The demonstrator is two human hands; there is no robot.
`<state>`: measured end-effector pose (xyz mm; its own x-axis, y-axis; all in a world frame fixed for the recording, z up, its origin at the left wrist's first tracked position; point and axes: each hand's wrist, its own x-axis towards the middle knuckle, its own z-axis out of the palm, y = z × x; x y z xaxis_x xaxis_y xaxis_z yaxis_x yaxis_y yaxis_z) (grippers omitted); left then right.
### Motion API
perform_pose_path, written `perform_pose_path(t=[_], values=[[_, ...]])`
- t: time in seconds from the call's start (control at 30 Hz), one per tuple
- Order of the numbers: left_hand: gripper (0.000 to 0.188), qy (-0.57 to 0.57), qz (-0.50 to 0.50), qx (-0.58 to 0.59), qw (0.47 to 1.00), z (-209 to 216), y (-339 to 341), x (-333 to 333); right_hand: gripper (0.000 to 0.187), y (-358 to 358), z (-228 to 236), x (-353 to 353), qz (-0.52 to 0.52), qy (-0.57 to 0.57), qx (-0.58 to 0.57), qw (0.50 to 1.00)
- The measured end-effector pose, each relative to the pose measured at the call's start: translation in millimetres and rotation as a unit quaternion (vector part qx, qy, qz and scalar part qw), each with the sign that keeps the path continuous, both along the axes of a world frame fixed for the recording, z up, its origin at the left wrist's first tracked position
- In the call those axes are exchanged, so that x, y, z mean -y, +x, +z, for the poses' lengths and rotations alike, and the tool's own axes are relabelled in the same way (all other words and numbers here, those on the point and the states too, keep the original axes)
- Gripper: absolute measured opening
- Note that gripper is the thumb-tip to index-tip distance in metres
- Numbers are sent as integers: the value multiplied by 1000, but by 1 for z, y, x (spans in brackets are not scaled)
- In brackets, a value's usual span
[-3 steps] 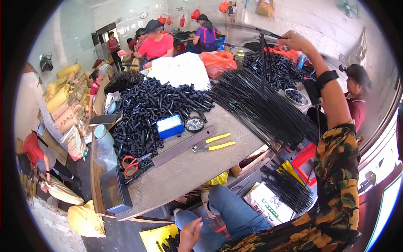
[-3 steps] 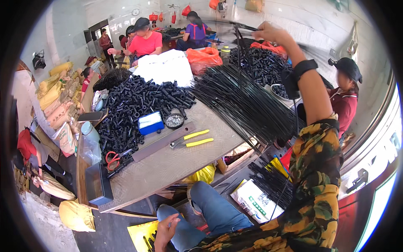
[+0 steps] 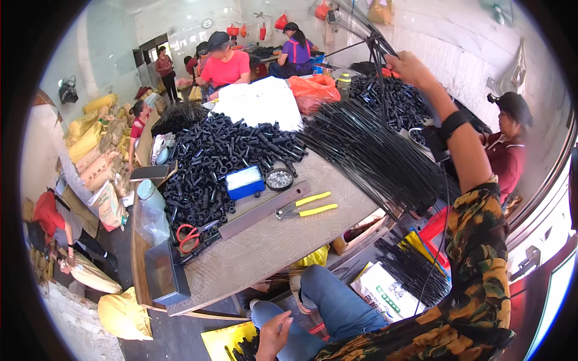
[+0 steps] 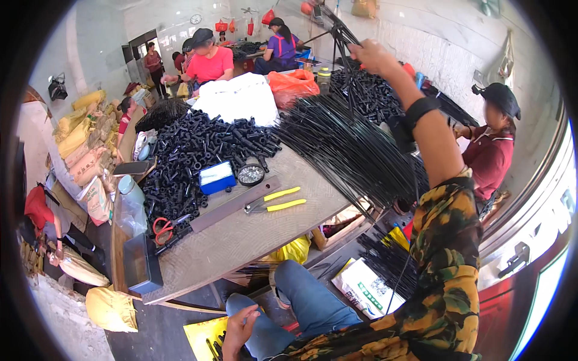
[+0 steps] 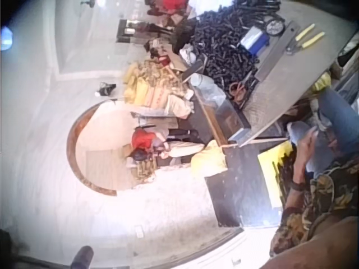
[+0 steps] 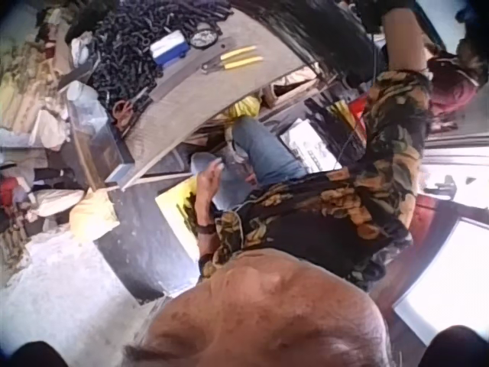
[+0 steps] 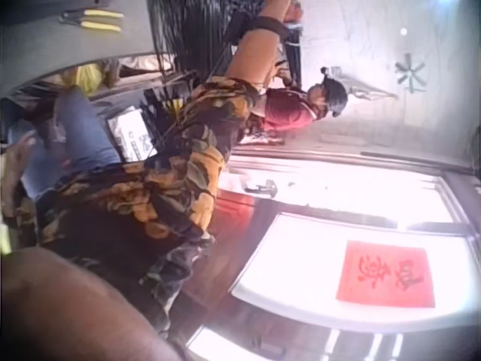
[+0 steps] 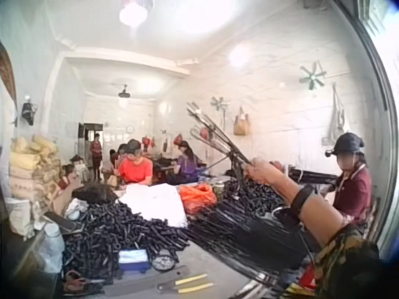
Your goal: Assembling or processing black rod components using pliers at a workshop table.
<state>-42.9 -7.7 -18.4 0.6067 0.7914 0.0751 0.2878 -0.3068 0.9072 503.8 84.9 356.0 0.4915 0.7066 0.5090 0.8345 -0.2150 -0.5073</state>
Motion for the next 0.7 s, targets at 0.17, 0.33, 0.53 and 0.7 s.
perform_pose_path(t=[0.17, 0.33, 0.53, 0.7], values=[[22, 29, 32, -26, 999, 16, -10, 13, 33, -44, -27, -54, 132, 191, -129, 964], [22, -5, 78, -100, 992, 26, -23, 24, 28, -94, -72, -73, 50, 347, -22, 936], [20, 57, 64, -65, 994, 43, -23, 14, 14, -117, -217, -82, 101, 251, 5, 963], [21, 261, -11, 50, 964, 141, 28, -22, 14, -189, -152, -82, 218, 110, 117, 963]])
